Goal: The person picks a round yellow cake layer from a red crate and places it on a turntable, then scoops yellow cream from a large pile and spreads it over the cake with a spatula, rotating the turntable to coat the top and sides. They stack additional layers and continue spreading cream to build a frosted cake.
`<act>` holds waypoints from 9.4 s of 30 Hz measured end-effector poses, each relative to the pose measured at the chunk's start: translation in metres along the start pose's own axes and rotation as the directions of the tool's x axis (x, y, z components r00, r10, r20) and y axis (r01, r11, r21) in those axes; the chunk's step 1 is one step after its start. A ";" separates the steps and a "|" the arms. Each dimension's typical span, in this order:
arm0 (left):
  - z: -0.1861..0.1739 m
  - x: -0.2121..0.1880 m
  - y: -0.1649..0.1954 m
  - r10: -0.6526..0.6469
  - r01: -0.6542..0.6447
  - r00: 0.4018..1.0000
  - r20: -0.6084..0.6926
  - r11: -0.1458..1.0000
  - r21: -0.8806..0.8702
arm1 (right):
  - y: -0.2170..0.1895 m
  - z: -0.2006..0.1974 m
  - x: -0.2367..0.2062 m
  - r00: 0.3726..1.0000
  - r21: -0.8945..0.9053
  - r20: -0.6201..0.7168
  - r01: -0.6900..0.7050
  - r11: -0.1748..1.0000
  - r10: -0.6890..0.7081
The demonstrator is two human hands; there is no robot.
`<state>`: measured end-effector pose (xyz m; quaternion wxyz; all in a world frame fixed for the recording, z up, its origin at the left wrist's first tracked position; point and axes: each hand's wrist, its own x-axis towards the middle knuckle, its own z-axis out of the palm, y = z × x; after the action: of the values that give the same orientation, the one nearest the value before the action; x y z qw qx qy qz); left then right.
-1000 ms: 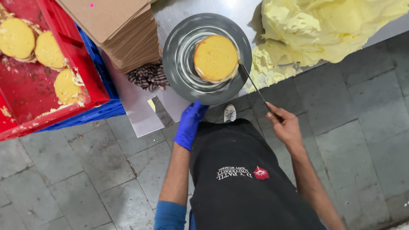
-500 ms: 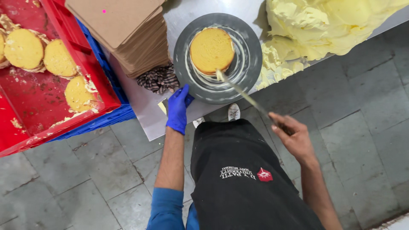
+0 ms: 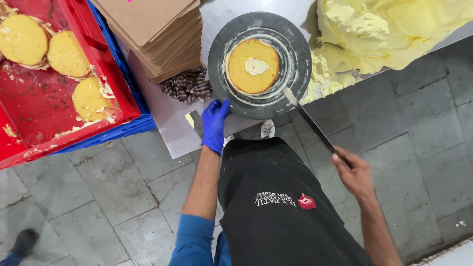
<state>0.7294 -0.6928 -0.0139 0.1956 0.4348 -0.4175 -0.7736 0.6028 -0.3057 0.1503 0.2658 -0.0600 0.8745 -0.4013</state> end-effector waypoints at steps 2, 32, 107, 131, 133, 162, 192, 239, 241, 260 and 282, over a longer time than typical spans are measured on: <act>0.000 -0.004 0.000 0.034 -0.036 0.998 0.044 0.999 0.029 | 0.008 -0.004 -0.003 0.985 0.129 0.141 -0.118 0.985 0.099; 0.000 0.014 -0.003 0.096 -0.078 0.989 -0.114 0.985 0.157 | -0.088 0.016 0.071 0.973 0.195 0.232 -0.053 0.979 0.007; 0.007 -0.017 -0.003 -0.227 0.232 0.971 0.071 0.971 -0.062 | 0.015 0.018 0.024 0.979 0.250 0.196 -0.105 0.963 0.056; 0.008 0.001 -0.001 0.023 -0.015 0.997 -0.078 0.994 0.112 | -0.018 0.043 0.023 0.922 -0.072 -0.142 0.353 0.933 -0.360; 0.017 -0.012 0.003 0.296 -0.279 0.954 -0.054 0.937 0.208 | -0.012 0.045 0.021 0.939 0.101 -0.138 0.330 0.938 -0.316; 0.122 -0.009 0.063 0.797 -0.577 0.588 -0.138 0.533 0.619 | -0.113 0.061 0.097 0.983 0.567 0.111 0.058 0.821 -0.146; -0.034 0.003 0.041 -0.018 0.009 1.000 -0.006 0.736 -0.677 | -0.347 0.063 0.043 0.099 -0.433 0.898 0.379 -0.818 -0.430; 0.057 -0.076 0.015 0.079 -0.027 0.982 0.170 0.956 -0.291 | -0.436 0.360 0.005 0.047 0.362 0.253 0.921 0.140 -0.966; 0.062 -0.075 0.023 0.014 0.010 0.997 0.075 0.951 -0.310 | -0.449 0.395 0.023 -0.002 -0.004 0.459 1.000 -0.005 -0.888; 0.028 -0.038 0.045 0.083 -0.051 0.996 0.030 0.817 -0.574 | -0.440 0.394 0.086 0.064 -0.336 0.866 0.808 -0.484 -0.495; 0.265 -0.081 -0.136 -0.025 0.167 0.940 0.340 0.904 -0.395 | -0.150 -0.036 0.241 0.664 0.520 0.585 0.134 0.844 -0.465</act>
<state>0.5607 -0.4347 -0.0115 0.1732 0.2687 -0.2467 -0.9148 0.3624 -0.4589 0.1798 0.5068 -0.2916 0.5753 -0.5720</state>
